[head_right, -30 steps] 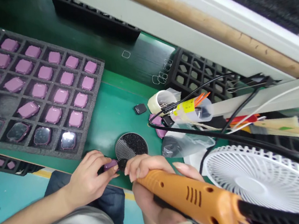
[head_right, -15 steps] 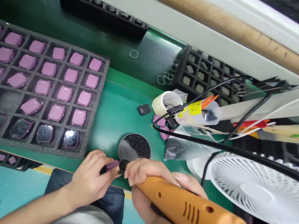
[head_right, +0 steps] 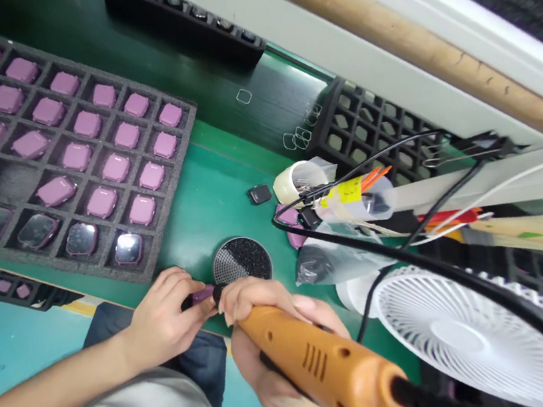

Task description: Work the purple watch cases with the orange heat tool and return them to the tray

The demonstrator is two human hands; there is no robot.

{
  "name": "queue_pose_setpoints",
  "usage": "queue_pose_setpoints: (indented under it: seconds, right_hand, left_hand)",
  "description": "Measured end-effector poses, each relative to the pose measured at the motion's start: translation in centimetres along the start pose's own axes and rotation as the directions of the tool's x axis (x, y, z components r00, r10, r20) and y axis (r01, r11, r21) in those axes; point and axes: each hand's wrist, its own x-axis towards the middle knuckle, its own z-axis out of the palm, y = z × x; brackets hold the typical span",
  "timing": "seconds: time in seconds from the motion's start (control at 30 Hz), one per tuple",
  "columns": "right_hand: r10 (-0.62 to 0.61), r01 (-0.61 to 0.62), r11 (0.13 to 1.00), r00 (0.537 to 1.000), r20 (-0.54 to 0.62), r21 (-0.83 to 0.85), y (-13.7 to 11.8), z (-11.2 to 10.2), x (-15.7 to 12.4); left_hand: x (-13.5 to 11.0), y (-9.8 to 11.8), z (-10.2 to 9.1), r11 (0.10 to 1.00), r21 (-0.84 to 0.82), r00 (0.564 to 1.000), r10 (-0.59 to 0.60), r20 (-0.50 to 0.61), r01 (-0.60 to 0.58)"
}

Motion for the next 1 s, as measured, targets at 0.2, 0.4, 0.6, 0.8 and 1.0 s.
queue_pose_setpoints:
  seconds: [0.2, 0.4, 0.6, 0.8, 1.0]
  right_hand:
    - [-0.113, 0.12, 0.993, 0.975, -0.192, 0.023, 0.5, -0.7, 2.1]
    - [-0.17, 0.174, 0.985, 0.937, -0.305, -0.015, 2.4, -1.8, 3.3]
    - [-0.148, 0.15, 0.988, 0.932, -0.331, -0.019, 2.8, -1.4, 3.3]
    - [-0.141, 0.138, 0.99, 0.933, -0.33, -0.033, 2.8, -1.6, 3.2]
    - [-0.148, 0.139, 0.989, 0.935, -0.322, -0.05, 2.9, -1.8, 3.0]
  left_hand:
    - [0.2, 0.1, -0.9, 0.999, 0.015, 0.995, -0.045, 0.087, 0.044]
    - [0.1, 0.0, -1.0, 1.0, -0.024, 0.985, -0.005, 0.174, 0.01]
    - [0.5, 0.4, -1.1, 0.997, 0.046, 0.983, -0.062, 0.173, 0.055]
    - [0.6, -0.1, -1.8, 0.997, -0.077, 0.968, -0.005, 0.252, 0.026]
    - [0.4, -0.2, -1.6, 0.996, -0.085, 0.977, -0.01, 0.214, 0.028]
